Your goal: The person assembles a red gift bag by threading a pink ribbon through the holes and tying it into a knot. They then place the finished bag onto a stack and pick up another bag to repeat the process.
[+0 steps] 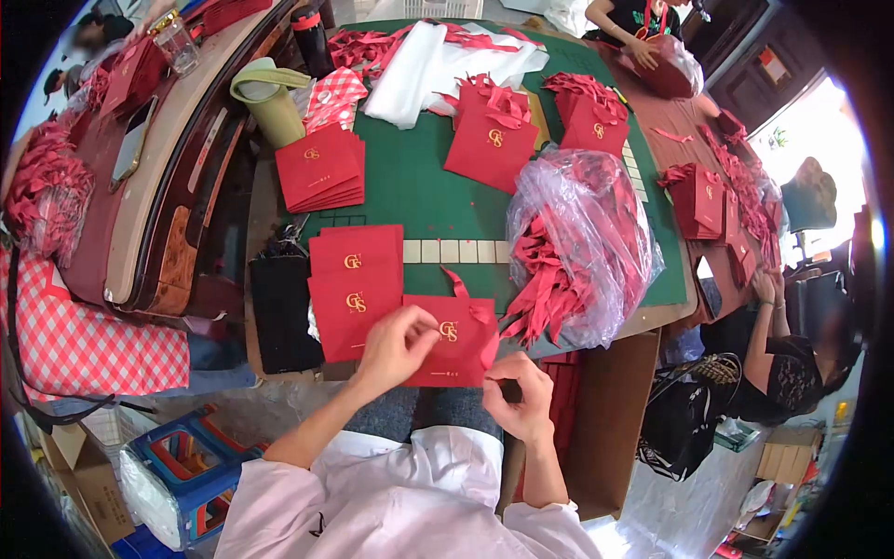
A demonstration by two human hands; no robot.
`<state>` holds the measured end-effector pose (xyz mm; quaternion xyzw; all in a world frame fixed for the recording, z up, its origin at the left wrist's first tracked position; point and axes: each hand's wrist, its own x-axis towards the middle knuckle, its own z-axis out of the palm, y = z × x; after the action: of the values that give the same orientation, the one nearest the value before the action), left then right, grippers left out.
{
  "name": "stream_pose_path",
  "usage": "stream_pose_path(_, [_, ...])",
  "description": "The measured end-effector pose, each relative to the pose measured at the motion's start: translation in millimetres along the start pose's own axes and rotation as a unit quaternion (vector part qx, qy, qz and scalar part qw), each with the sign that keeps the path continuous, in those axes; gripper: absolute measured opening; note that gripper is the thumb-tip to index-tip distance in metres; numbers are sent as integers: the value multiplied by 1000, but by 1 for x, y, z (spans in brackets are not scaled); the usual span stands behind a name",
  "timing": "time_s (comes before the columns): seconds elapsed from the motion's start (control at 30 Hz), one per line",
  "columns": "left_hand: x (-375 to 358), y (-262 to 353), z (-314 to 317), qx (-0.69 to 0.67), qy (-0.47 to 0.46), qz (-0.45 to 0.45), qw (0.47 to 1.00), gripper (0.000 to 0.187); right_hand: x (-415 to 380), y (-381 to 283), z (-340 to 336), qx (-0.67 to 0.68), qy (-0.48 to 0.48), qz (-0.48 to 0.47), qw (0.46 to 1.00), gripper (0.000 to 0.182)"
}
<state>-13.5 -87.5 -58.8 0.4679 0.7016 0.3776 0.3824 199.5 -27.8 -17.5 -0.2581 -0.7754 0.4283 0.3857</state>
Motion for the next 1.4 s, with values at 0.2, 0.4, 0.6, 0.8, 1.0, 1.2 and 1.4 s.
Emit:
stream_pose_path(0.2, [22, -13, -14, 267, 109, 155, 945, 37, 20, 27, 39, -66, -4, 52, 996, 21])
stream_pose_path(0.4, [24, -17, -14, 250, 94, 170, 948, 38, 31, 56, 81, -104, 42, 107, 988, 13])
stream_pose_path(0.6, [23, -19, -8, 227, 91, 179, 953, 31, 31, 66, 90, -136, 61, 102, 984, 8])
stream_pose_path(0.8, [21, -12, -7, 179, 86, 162, 967, 17, 31, 63, 92, -137, 77, 104, 982, 8])
stream_pose_path(1.0, [23, -11, -7, 180, 77, 188, 962, 10, 30, 58, 100, -134, 101, 112, 979, 8])
stream_pose_path(1.2, [23, -11, -10, 133, 69, 173, 974, 8, 28, 53, 103, -161, 106, 64, 979, 12])
stream_pose_path(1.4, [22, -8, -10, 97, 65, 174, 978, 8, 29, 46, 99, -128, 104, 82, 983, 13])
